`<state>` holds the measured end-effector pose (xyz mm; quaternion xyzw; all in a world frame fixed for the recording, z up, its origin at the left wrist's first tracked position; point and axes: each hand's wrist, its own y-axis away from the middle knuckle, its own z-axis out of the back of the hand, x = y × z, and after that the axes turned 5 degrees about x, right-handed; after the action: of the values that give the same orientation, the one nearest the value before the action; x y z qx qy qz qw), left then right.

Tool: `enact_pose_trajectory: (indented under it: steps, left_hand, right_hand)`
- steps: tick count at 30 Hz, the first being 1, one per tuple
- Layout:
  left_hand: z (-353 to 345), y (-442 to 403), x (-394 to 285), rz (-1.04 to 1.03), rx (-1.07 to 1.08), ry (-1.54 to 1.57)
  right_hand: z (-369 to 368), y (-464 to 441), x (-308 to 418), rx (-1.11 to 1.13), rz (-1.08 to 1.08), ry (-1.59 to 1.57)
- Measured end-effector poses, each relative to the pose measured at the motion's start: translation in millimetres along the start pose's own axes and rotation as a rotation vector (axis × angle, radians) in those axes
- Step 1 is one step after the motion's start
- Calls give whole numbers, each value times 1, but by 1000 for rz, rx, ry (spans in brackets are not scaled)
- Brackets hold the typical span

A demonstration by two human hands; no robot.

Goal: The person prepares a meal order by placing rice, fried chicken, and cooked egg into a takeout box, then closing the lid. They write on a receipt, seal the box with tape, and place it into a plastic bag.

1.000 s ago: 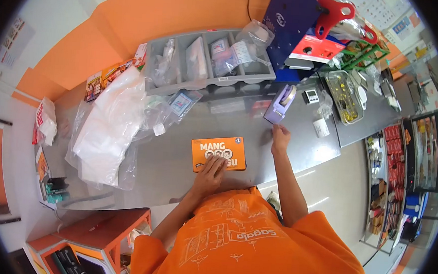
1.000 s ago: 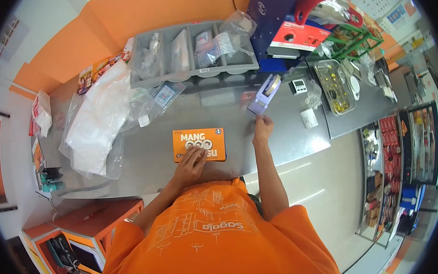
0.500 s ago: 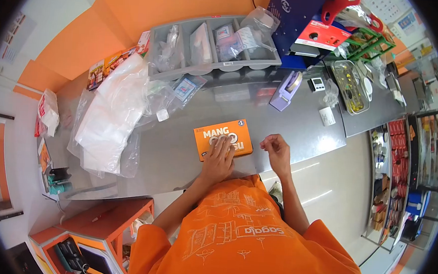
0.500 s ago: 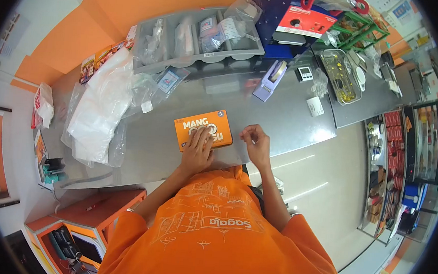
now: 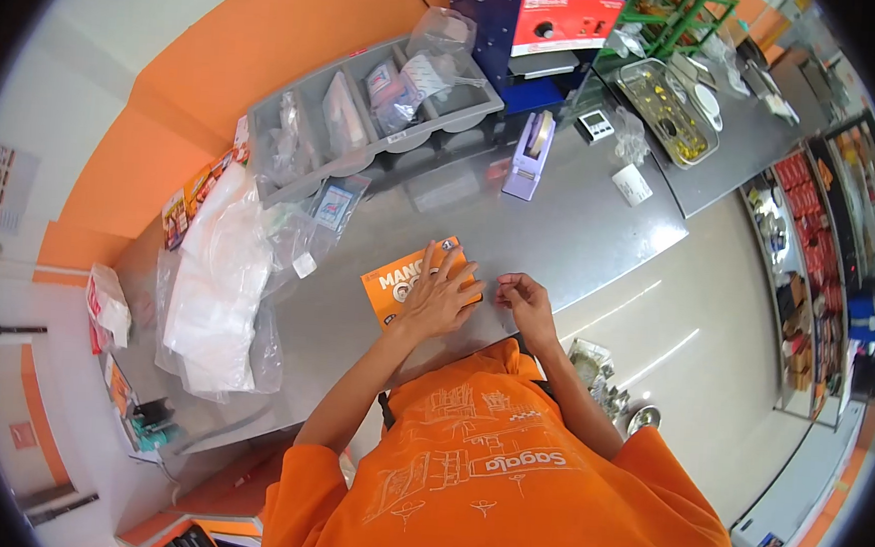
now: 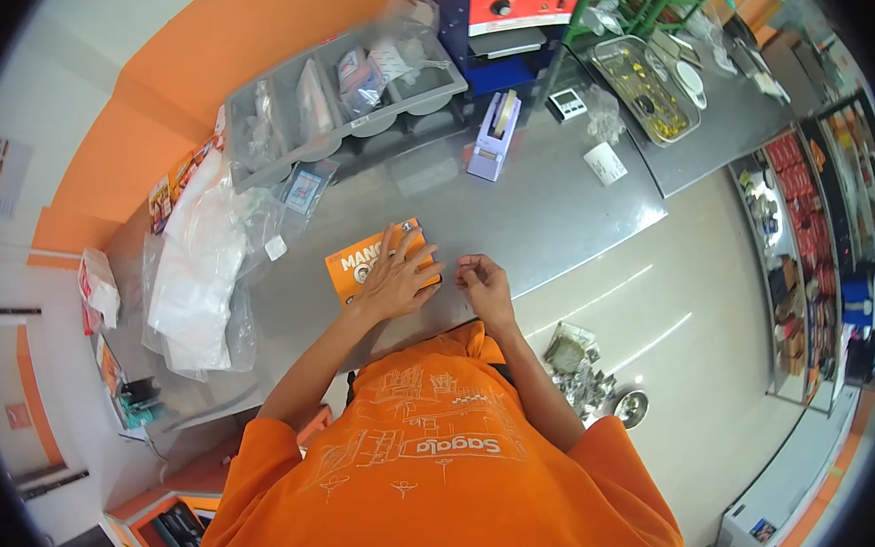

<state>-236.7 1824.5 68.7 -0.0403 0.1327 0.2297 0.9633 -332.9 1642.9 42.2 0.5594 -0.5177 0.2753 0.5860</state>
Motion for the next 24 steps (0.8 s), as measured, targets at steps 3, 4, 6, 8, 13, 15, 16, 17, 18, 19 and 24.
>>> enact_pose_trajectory:
  steps: [3,4,6,8,13,15,16,17,18,19,24]
  left_hand:
    - [-5,-5,2,-44,49,-47]
    - [-2,-6,2,-56,70,-64]
    - [3,-9,2,-57,138,-60]
    - [4,-11,1,-66,157,-58]
    - [-5,-9,2,-115,49,-84]
    - [-2,-6,-3,-60,-16,-28]
    - [0,-5,-5,-31,-53,0]
    - [-2,-3,-7,13,-51,8]
    - [-7,0,-7,56,-48,18]
    - [-10,2,-8,103,-47,29]
    - [-10,13,-4,70,-126,123]
  right_hand:
    - [-6,1,-11,12,-3,-132]
    - [-9,1,-13,21,15,-174]
    - [-9,1,-17,19,22,-220]
    - [-7,1,-19,3,25,-225]
    - [-4,7,2,3,44,47]
    - [-8,5,-9,24,113,27]
    - [-11,4,-9,37,148,20]
    - [-12,2,-8,38,168,25]
    - [-14,0,-8,40,186,31]
    - [-15,-2,-6,44,204,38]
    - [-20,-14,-15,71,195,45]
